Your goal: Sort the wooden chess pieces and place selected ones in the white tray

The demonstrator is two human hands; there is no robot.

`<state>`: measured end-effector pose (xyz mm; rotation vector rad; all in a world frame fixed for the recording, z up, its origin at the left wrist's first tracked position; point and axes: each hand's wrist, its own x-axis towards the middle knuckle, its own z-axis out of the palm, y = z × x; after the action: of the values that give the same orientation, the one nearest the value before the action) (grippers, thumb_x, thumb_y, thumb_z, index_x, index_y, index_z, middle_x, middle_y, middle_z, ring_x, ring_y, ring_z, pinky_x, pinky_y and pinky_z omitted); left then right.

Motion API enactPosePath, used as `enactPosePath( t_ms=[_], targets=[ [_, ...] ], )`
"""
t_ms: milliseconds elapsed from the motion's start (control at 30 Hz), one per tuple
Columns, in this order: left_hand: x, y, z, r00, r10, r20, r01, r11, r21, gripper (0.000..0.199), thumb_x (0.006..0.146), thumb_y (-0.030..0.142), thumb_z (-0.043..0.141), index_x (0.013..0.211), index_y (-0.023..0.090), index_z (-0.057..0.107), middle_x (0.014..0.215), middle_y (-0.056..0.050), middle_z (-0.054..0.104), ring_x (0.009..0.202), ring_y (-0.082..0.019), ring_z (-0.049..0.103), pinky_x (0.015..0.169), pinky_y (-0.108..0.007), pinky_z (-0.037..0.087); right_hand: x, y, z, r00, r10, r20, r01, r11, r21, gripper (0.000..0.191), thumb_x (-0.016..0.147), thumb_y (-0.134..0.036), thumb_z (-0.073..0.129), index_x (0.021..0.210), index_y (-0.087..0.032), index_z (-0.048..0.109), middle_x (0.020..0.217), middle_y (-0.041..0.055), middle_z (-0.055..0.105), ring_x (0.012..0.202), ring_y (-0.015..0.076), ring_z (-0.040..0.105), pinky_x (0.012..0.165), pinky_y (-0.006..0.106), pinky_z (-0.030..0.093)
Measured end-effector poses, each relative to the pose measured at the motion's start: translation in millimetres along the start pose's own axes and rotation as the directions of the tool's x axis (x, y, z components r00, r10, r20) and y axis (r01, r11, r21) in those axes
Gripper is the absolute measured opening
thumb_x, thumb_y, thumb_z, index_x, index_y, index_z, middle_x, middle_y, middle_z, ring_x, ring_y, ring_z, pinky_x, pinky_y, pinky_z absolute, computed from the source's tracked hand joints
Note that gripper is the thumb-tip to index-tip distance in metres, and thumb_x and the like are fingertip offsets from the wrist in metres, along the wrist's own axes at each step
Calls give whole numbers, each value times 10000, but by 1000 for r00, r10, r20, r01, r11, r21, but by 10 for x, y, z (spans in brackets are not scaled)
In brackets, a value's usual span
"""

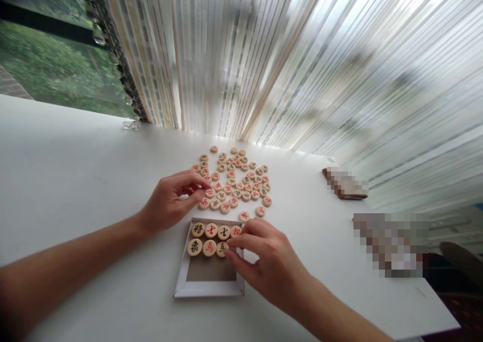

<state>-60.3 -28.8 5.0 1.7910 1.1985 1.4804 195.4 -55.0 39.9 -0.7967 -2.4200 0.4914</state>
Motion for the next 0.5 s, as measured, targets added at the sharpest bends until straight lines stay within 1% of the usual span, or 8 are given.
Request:
enactPosePath(
  t_ms=[133,200,267,333,367,433,500],
  targets=[
    [12,-21,-13,997,-60,-42,58,997,-42,110,888,178,668,927,150,767,912,-69,764,725,-149,713,619,-230,597,195,66,-231,997,54,-57,-56,998,-29,134,950,-238,719,880,-190,822,796,67,722,678,167,665,605,281,522],
    [24,-24,-21,994,-87,-61,82,994,-78,107,892,193,670,926,144,759,915,-71,771,686,-137,697,589,-223,575,342,157,-355,988,118,-95,-123,991,-51,186,957,-286,712,838,-193,820,778,69,727,655,165,632,529,274,459],
    [37,-29,-27,991,-110,-77,101,989,-112,113,900,213,674,929,139,755,905,-67,770,643,-121,663,555,-214,547,512,275,-472,975,181,-128,-190,980,-62,219,944,-349,728,840,-185,829,730,57,723,602,151,566,541,289,435],
    [46,-37,-33,986,-138,-92,124,982,-139,129,909,238,676,925,137,756,865,-56,758,611,-110,623,530,-206,519,695,396,-576,948,278,-158,-286,958,-29,292,907,-433,753,870,-157,840,654,47,702,560,143,529,509,289,386],
    [48,-42,-36,983,-153,-98,137,978,-155,141,913,250,674,920,136,756,836,-48,748,597,-106,605,521,-204,507,787,452,-619,936,320,-148,-325,946,-10,321,893,-453,754,884,-146,846,619,39,684,532,134,504,485,283,352],
    [50,-52,-40,977,-185,-105,163,968,-189,163,921,270,669,915,134,758,782,-32,721,580,-103,581,511,-201,491,958,544,-685,923,365,-119,-366,931,14,345,881,-461,744,918,-135,853,600,27,668,510,119,470,476,277,325],
    [50,-59,-44,972,-209,-110,181,958,-222,174,923,281,667,919,133,759,760,-24,702,577,-103,575,510,-201,485,1097,613,-717,916,385,-115,-386,922,17,365,863,-477,750,927,-134,855,626,36,685,534,124,491,485,273,335]
  ],
)
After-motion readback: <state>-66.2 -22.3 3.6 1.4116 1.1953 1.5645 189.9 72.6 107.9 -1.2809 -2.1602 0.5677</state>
